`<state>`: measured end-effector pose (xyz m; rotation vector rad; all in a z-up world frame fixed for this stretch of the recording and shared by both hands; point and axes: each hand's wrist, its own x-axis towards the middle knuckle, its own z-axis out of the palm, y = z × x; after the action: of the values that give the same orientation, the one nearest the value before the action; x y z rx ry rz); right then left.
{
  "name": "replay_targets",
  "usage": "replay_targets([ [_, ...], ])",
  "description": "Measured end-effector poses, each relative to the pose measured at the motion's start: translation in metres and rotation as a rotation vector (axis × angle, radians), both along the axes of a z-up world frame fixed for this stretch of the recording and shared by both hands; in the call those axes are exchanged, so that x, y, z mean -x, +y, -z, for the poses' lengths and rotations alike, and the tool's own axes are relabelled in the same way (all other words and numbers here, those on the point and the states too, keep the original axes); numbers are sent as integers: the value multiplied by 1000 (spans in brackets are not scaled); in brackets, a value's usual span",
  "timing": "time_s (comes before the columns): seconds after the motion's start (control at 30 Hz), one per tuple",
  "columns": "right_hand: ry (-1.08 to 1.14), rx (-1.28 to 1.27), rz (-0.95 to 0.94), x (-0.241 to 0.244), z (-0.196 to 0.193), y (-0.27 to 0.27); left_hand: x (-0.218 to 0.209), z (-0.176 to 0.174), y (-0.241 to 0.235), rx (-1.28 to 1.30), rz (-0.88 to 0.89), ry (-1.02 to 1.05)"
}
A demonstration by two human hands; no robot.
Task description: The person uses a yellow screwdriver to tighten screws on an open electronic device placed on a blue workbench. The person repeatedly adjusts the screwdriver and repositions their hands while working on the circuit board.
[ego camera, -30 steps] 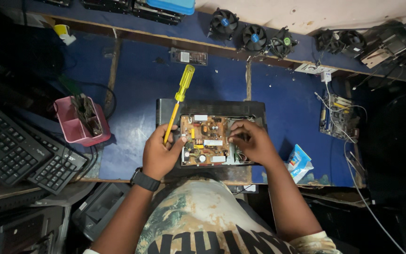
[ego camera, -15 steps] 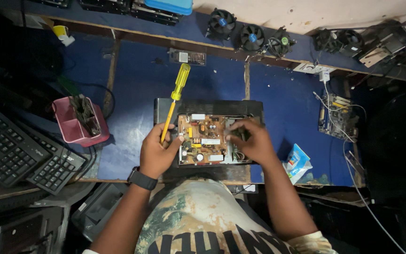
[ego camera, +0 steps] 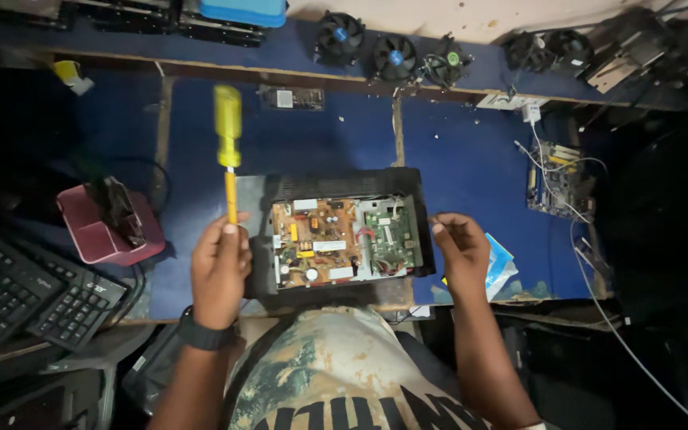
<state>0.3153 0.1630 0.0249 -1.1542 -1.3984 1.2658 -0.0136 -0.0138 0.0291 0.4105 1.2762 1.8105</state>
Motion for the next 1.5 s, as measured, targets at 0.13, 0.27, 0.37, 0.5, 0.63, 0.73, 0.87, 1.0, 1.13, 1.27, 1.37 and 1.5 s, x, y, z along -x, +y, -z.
replay_targets([
  [0.13,-38,-22,-13,-16,7,-5,-9,-43,1,-199,18,108],
  [0.27,64,20,-98,-24,8,-7,-31,-89,9,-304,136,242],
  [0.37,82,23,-159,-21,1,-4,-52,-109,28,-346,199,261],
  [0.5,-22,-62,-308,-4,-23,2,-68,-118,56,-406,214,426],
  [0.63,-228,-252,-531,20,-56,13,-82,-123,77,-430,243,571],
  [0.73,-316,-653,-604,41,-68,26,-92,-126,86,-319,188,828],
  [0.87,-487,-655,-567,56,-70,53,-95,-124,87,-105,154,889],
  [1.0,-513,-678,-734,59,-64,68,-93,-114,79,-163,88,841],
  [1.13,-514,-696,-836,63,-59,77,-93,-102,72,-132,-6,803],
  [1.27,-505,-693,-887,65,-55,78,-96,-90,62,-159,-38,763],
  [1.37,-527,-681,-912,68,-56,79,-95,-87,56,-133,-62,738],
  [1.5,-522,-701,-948,68,-55,84,-93,-85,47,-130,-56,703],
])
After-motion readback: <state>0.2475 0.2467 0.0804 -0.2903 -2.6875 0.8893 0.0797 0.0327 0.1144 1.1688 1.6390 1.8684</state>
